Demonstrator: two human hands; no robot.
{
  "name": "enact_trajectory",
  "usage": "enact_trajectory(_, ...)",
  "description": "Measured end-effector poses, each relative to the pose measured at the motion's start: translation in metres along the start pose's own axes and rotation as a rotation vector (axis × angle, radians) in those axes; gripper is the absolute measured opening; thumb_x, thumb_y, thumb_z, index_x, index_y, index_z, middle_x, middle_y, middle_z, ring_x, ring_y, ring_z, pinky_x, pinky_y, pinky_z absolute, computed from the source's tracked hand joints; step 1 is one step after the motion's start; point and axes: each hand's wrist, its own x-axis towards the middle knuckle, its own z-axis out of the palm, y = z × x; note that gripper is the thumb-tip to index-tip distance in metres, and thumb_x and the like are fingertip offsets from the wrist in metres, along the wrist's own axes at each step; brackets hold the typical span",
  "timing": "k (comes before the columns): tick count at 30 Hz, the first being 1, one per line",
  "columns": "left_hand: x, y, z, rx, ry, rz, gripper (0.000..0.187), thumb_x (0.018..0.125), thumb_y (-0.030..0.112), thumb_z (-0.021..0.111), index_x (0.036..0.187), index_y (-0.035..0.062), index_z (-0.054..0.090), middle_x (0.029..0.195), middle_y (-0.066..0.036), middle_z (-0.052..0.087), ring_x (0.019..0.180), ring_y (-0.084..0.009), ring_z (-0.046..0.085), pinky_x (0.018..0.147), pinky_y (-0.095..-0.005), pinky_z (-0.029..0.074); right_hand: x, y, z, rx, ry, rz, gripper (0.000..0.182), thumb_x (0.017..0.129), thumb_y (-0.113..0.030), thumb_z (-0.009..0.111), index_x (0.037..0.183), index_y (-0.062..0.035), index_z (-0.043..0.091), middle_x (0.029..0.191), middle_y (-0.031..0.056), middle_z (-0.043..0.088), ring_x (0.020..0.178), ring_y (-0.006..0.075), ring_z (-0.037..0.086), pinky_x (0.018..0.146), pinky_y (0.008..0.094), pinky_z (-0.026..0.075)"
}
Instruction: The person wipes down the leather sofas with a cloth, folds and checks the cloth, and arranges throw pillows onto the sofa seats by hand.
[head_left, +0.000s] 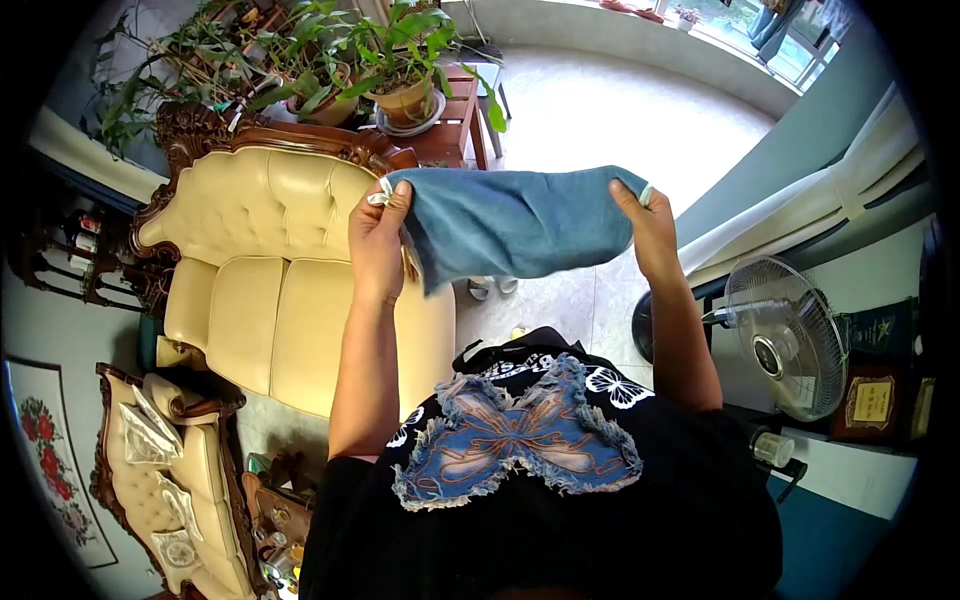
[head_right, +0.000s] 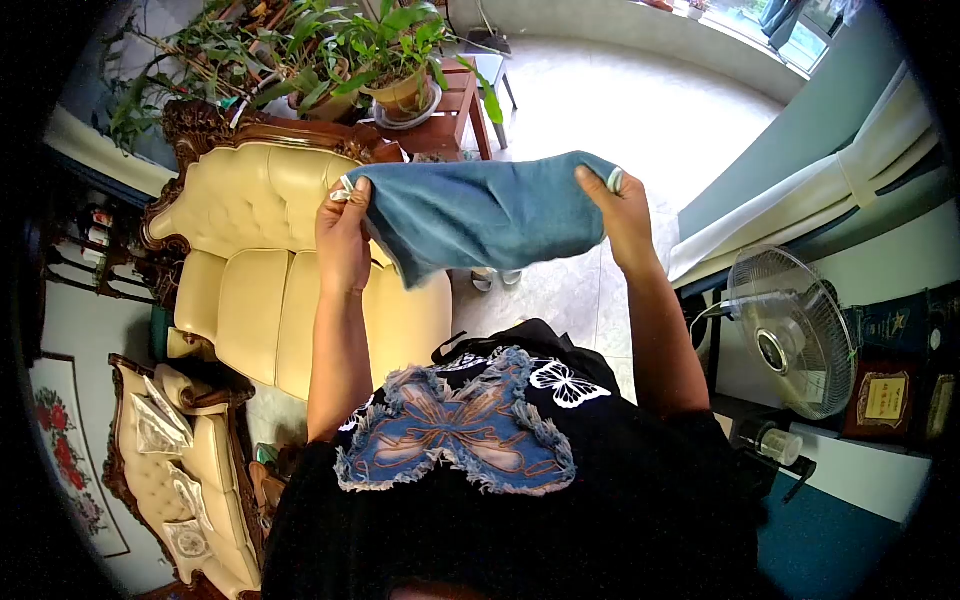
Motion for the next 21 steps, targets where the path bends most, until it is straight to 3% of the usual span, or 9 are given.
enact_trajectory(5, 0.016, 0.016, -0.027, 0.022, 0.121, -0.005, 0.011, 0.1, 0.021, 0.062, 0.098, 0.012, 0.068, 0.087, 0.004, 0.068, 0.076, -0.0061, 0.06, 0.068, -0.0238, 0.048, 0.021, -0.001, -0.022, 0.222, 0.027, 0.016, 0.026, 0.099, -0.031, 0.064, 0.099, -0.0063, 0.069, 0.091, 0.0017, 0.07, 0.078, 0.0094, 0.063, 0.072, 0.0248, 0.049)
enact_trajectory(7, 0.023, 0.027, -0.034, 0.049, 0.099, 0.047, 0.012, 0.1, 0.023, 0.062, 0.098, 0.0131, 0.068, 0.085, 0.005, 0.067, 0.072, -0.0044, 0.059, 0.064, -0.0216, 0.047, 0.027, -0.018, -0.022, 0.203, 0.065, -0.025, 0.029, 0.101, -0.033, 0.061, 0.105, -0.0063, 0.069, 0.092, 0.0017, 0.07, 0.08, 0.0098, 0.064, 0.073, 0.0246, 0.049)
enact_trajectory(9, 0.029, 0.034, -0.043, 0.157, 0.051, 0.107, 0.018, 0.098, 0.027, 0.066, 0.106, 0.0109, 0.071, 0.088, 0.005, 0.068, 0.075, -0.0042, 0.061, 0.068, -0.0236, 0.053, 0.033, -0.028, -0.023, 0.211, 0.035, -0.037, 0.03, 0.101, -0.034, 0.06, 0.106, -0.0065, 0.07, 0.092, 0.0017, 0.07, 0.081, 0.0098, 0.064, 0.074, 0.0243, 0.05)
enact_trajectory(11, 0.028, 0.045, -0.039, 0.306, 0.088, 0.156, 0.024, 0.099, 0.029, 0.065, 0.11, 0.0091, 0.071, 0.087, 0.004, 0.067, 0.075, -0.0052, 0.062, 0.065, -0.0247, 0.055, 0.042, -0.032, -0.033, 0.068, -0.202, -0.11, 0.032, 0.102, -0.035, 0.059, 0.108, -0.0059, 0.07, 0.093, 0.0024, 0.07, 0.082, 0.0103, 0.065, 0.074, 0.0262, 0.051)
enact_trajectory(16, 0.023, 0.062, -0.051, 0.366, 0.016, 0.123, 0.022, 0.099, 0.029, 0.064, 0.107, 0.0087, 0.069, 0.085, 0.003, 0.065, 0.071, -0.0062, 0.062, 0.059, -0.0247, 0.054, 0.055, -0.04, -0.032, -0.141, -0.239, -0.075, 0.036, 0.102, -0.037, 0.058, 0.107, -0.0026, 0.07, 0.09, 0.0042, 0.069, 0.08, 0.013, 0.065, 0.073, 0.0325, 0.053)
enact_trajectory(18, 0.03, 0.072, -0.05, 0.371, -0.049, -0.031, 0.021, 0.099, 0.027, 0.064, 0.103, 0.0072, 0.067, 0.086, 0.002, 0.066, 0.071, -0.0065, 0.062, 0.061, -0.0252, 0.054, 0.065, -0.053, -0.024, -0.36, -0.178, 0.005, 0.04, 0.099, -0.039, 0.061, 0.105, -0.0007, 0.069, 0.087, 0.0057, 0.068, 0.08, 0.0156, 0.065, 0.075, 0.0338, 0.053)
enact_trajectory(19, 0.043, 0.073, -0.054, 0.338, -0.048, -0.046, 0.02, 0.1, 0.026, 0.063, 0.101, 0.0068, 0.065, 0.088, 0.0, 0.068, 0.073, -0.0077, 0.064, 0.062, -0.025, 0.055, 0.062, -0.082, -0.008, -0.666, -0.081, -0.033, 0.047, 0.098, -0.044, 0.061, 0.106, 0.0014, 0.069, 0.09, 0.0075, 0.068, 0.083, 0.0173, 0.065, 0.078, 0.0344, 0.053)
enact_trajectory(20, 0.057, 0.076, -0.047, 0.139, -0.075, 0.013, 0.023, 0.101, 0.026, 0.062, 0.107, 0.0048, 0.065, 0.095, -0.004, 0.07, 0.077, -0.0118, 0.067, 0.068, -0.0254, 0.056, 0.083, -0.075, -0.011, -0.297, -0.224, -0.058, 0.053, 0.098, -0.049, 0.058, 0.114, 0.0014, 0.065, 0.098, 0.0091, 0.068, 0.087, 0.019, 0.065, 0.082, 0.0343, 0.053)
enact_trajectory(21, 0.074, 0.079, -0.043, -0.014, -0.059, -0.025, 0.03, 0.101, 0.03, 0.059, 0.112, 0.0028, 0.064, 0.101, -0.007, 0.07, 0.086, -0.0149, 0.067, 0.076, -0.0282, 0.056, 0.107, -0.071, -0.009, -0.09, -0.199, -0.051, 0.059, 0.099, -0.052, 0.054, 0.122, 0.0014, 0.061, 0.11, 0.0131, 0.066, 0.097, 0.0224, 0.065, 0.089, 0.0369, 0.052)
